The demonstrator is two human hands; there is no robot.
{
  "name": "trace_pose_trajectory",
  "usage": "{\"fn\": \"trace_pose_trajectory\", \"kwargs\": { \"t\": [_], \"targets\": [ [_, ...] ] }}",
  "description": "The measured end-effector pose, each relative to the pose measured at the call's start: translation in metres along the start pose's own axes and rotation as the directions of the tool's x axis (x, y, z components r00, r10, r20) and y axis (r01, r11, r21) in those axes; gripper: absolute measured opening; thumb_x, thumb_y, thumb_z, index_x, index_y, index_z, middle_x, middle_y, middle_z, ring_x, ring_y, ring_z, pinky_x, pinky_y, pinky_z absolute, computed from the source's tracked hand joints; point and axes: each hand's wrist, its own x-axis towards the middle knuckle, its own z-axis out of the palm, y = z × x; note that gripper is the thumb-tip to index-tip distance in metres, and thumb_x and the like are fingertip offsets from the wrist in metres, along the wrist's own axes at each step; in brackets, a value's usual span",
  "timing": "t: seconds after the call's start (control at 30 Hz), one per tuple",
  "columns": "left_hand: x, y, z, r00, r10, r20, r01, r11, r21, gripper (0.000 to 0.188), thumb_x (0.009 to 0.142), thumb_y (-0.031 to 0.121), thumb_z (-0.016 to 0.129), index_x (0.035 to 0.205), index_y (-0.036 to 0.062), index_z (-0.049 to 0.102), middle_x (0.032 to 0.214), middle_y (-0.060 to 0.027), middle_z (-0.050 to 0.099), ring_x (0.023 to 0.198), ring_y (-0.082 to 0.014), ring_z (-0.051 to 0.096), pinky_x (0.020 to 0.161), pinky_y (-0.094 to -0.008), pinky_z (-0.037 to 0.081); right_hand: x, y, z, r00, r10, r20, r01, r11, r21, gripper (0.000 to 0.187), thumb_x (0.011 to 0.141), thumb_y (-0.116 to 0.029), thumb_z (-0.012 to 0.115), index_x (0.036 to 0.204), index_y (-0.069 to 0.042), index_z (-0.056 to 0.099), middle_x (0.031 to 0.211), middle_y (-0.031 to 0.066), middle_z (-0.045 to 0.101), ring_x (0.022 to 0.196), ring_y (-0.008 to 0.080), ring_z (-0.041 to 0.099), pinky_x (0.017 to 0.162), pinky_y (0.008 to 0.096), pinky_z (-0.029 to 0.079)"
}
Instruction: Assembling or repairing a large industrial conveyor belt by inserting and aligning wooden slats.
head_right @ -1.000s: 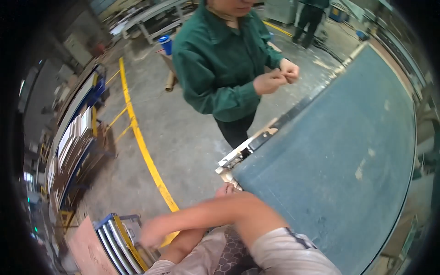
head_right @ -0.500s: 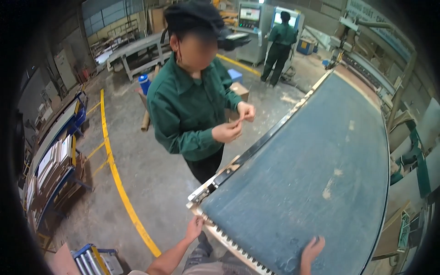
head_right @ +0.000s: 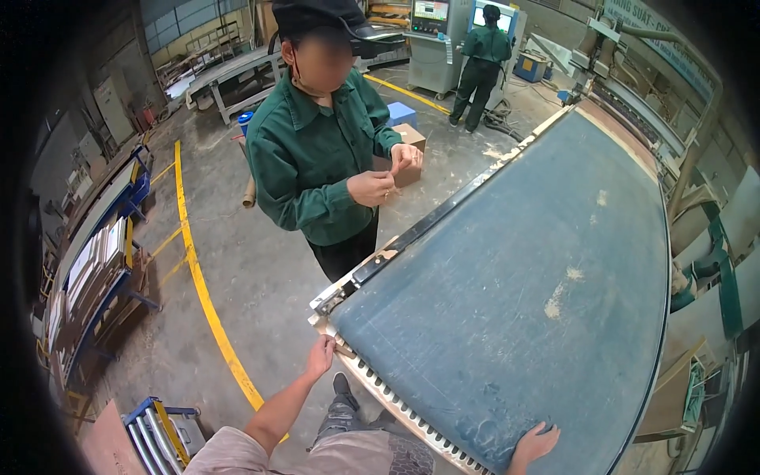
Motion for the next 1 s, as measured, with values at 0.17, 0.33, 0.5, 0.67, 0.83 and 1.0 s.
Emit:
{"fn": "trace_pose_trajectory", "kwargs": {
  "t": [0.17,0.33,0.5,0.67,0.83,1.0],
  "targets": [
    [0.0,-0.009,0.006,0.999,-0.049,-0.025,0.049,0.999,0.016,0.027,0.103,0.029,0.051,0.109,0.0046,0.059,0.097,-0.024,0.069,0.095,-0.0431,0.067,0.083,-0.0493,0.051,-0.003,0.004,0.001,1.0,0.018,0.002,-0.018,1.0,-0.012,0.053,0.104,-0.037,0.052,0.14,0.002,0.052,0.147,0.0227,0.049,0.137,0.0385,0.045,0.114,0.0494,0.036],
    [0.004,-0.006,0.011,0.996,-0.064,-0.063,0.069,0.995,0.079,0.028,0.103,0.03,0.051,0.11,0.0037,0.058,0.098,-0.0261,0.069,0.096,-0.0452,0.066,0.083,-0.0517,0.051,-0.003,0.003,0.001,1.0,0.018,0.005,-0.018,1.0,-0.017,0.051,0.104,-0.037,0.051,0.14,0.0,0.052,0.148,0.0216,0.049,0.138,0.038,0.044,0.115,0.0492,0.035],
    [0.009,0.002,0.014,0.995,-0.059,-0.08,0.066,0.993,0.098,0.028,0.102,0.03,0.051,0.109,0.0034,0.058,0.099,-0.0266,0.068,0.097,-0.0465,0.066,0.084,-0.0529,0.05,0.001,0.001,0.004,1.0,-0.015,-0.004,0.015,1.0,0.007,0.052,0.103,-0.036,0.053,0.14,-0.001,0.051,0.148,0.0212,0.048,0.139,0.0377,0.043,0.116,0.0485,0.033],
    [0.013,0.011,0.015,0.988,-0.099,-0.117,0.113,0.986,0.121,0.028,0.099,0.026,0.051,0.109,0.001,0.057,0.098,-0.0293,0.067,0.097,-0.0477,0.065,0.084,-0.0535,0.05,-0.003,0.004,-0.007,1.0,0.006,-0.008,-0.006,0.999,0.04,0.051,0.102,-0.033,0.055,0.14,0.0,0.051,0.149,0.0213,0.047,0.14,0.0383,0.041,0.117,0.0492,0.031],
    [0.012,-0.008,0.018,0.994,-0.04,-0.106,0.055,0.989,0.14,0.031,0.1,0.026,0.049,0.112,-0.0006,0.058,0.101,-0.0304,0.066,0.099,-0.0477,0.064,0.086,-0.0537,0.049,-0.007,0.003,-0.012,0.998,0.054,0.032,-0.056,0.998,0.042,0.051,0.101,-0.03,0.056,0.141,0.0,0.05,0.15,0.0226,0.047,0.141,0.0402,0.039,0.118,0.0508,0.028],
    [0.031,-0.031,0.017,0.995,0.06,-0.084,-0.042,0.98,0.196,0.035,0.104,0.03,0.046,0.113,-0.0002,0.06,0.107,-0.0303,0.066,0.103,-0.0476,0.064,0.088,-0.0523,0.05,-0.008,0.004,-0.018,0.999,-0.033,0.043,0.029,0.996,0.088,0.053,0.101,-0.031,0.054,0.143,0.001,0.047,0.153,0.0232,0.042,0.143,0.0398,0.037,0.119,0.0501,0.027]
  ]
}}
